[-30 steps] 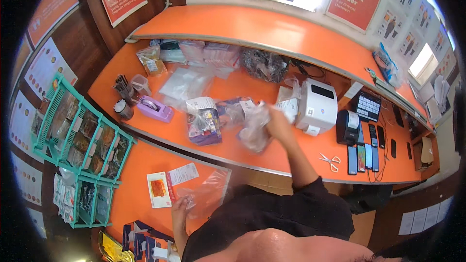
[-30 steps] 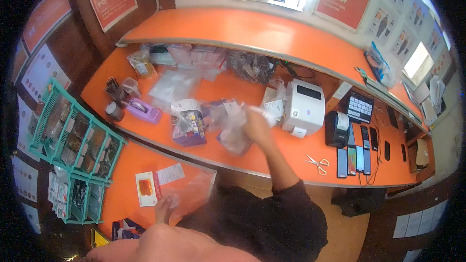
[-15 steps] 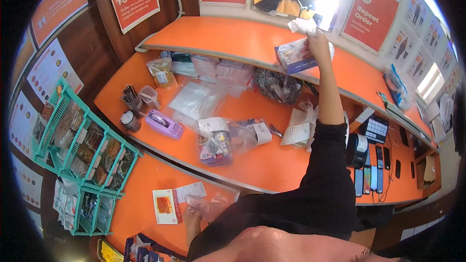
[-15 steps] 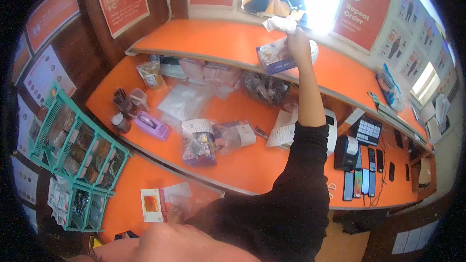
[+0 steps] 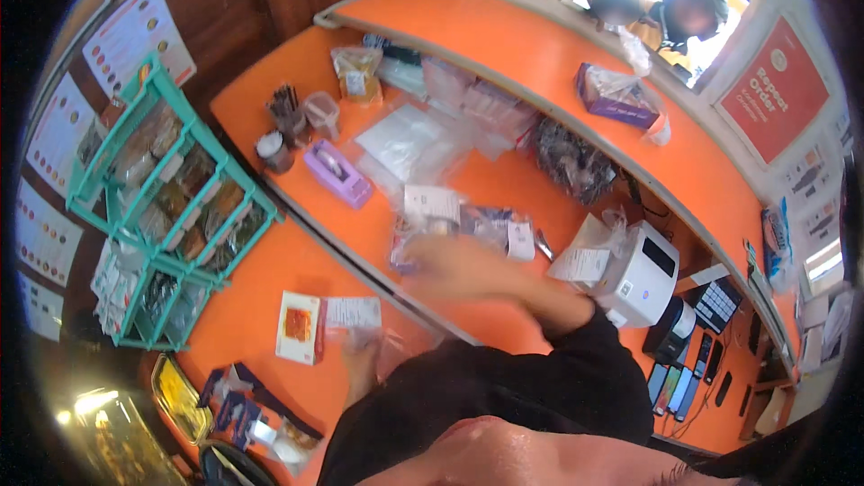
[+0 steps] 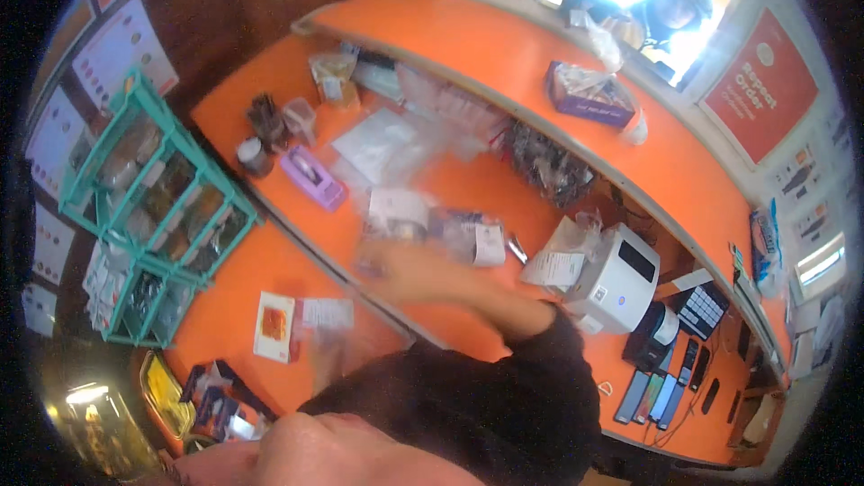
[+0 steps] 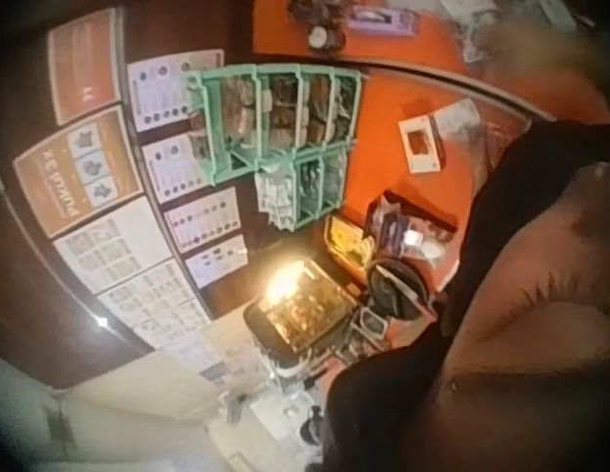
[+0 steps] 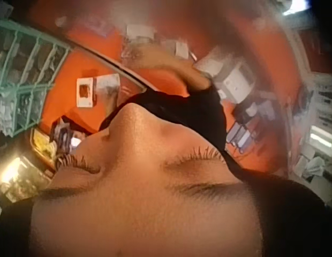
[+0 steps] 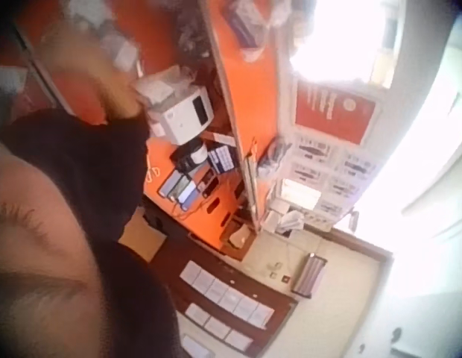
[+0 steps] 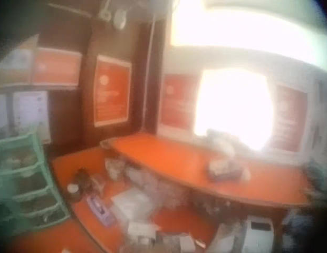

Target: The person packs various food items into plastic bags at a counter. They place packaged snacks, utensils, and other items into bags, seal them, and arrange them on the counter.

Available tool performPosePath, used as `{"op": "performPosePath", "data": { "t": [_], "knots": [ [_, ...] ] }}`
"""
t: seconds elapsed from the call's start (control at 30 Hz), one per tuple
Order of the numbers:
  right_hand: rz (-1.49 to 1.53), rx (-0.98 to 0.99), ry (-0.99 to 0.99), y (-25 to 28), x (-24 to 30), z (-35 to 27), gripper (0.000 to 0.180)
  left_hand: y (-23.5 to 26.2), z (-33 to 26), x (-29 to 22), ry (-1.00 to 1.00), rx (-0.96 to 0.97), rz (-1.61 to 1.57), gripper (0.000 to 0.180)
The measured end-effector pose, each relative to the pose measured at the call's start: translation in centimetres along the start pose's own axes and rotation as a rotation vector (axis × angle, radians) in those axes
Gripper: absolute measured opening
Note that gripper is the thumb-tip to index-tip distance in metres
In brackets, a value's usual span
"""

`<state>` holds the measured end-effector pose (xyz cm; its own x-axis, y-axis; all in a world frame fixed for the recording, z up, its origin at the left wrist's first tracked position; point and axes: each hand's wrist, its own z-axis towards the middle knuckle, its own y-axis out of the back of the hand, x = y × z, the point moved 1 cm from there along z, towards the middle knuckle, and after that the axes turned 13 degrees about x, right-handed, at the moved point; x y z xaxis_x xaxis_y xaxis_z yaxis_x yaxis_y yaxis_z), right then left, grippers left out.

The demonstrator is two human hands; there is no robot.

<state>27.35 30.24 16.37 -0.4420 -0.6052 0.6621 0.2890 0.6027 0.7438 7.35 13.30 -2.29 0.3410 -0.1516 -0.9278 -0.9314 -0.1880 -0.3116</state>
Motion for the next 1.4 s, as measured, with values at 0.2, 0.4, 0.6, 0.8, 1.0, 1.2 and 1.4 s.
{"op": "performPosePath", "data": {
  "t": [0.2, 0.4, 0.6, 0.8, 1.0, 1.2, 1.4],
  "knots": [
    [0.472, 0.063, 0.188, -15.8, -0.7, 3.9, 0.010, -0.9, -2.1, -4.3, -0.122, -0.069, 0.240, 0.025],
    [0.158, 0.074, -0.141, -11.9, -2.9, 2.6, 0.018, 10.2, -9.2, -5.7, -0.194, -0.535, 0.629, 0.036],
    [0.743, 0.109, -0.004, -20.4, 0.0, 3.6, 0.036, 9.3, -10.5, 0.0, -0.067, -0.224, -0.015, 0.030],
    [0.159, 0.083, -0.276, -22.4, -3.4, 5.0, 0.039, 11.3, -12.8, 0.1, 0.094, -0.598, -0.170, 0.016],
    [-0.036, 0.068, 0.548, -23.0, 4.8, 7.5, 0.031, 5.2, -10.7, -2.8, -0.166, -0.225, 0.670, 0.012],
    [0.415, 0.325, -0.001, -26.4, -4.6, 11.0, 0.015, 15.8, -14.6, -0.5, 0.115, -0.371, 0.776, 0.030],
    [0.861, 0.473, -0.531, -30.4, -10.5, 12.8, 0.017, 15.4, -14.6, 5.3, -0.027, -0.103, 0.900, 0.042]
  ]
}}
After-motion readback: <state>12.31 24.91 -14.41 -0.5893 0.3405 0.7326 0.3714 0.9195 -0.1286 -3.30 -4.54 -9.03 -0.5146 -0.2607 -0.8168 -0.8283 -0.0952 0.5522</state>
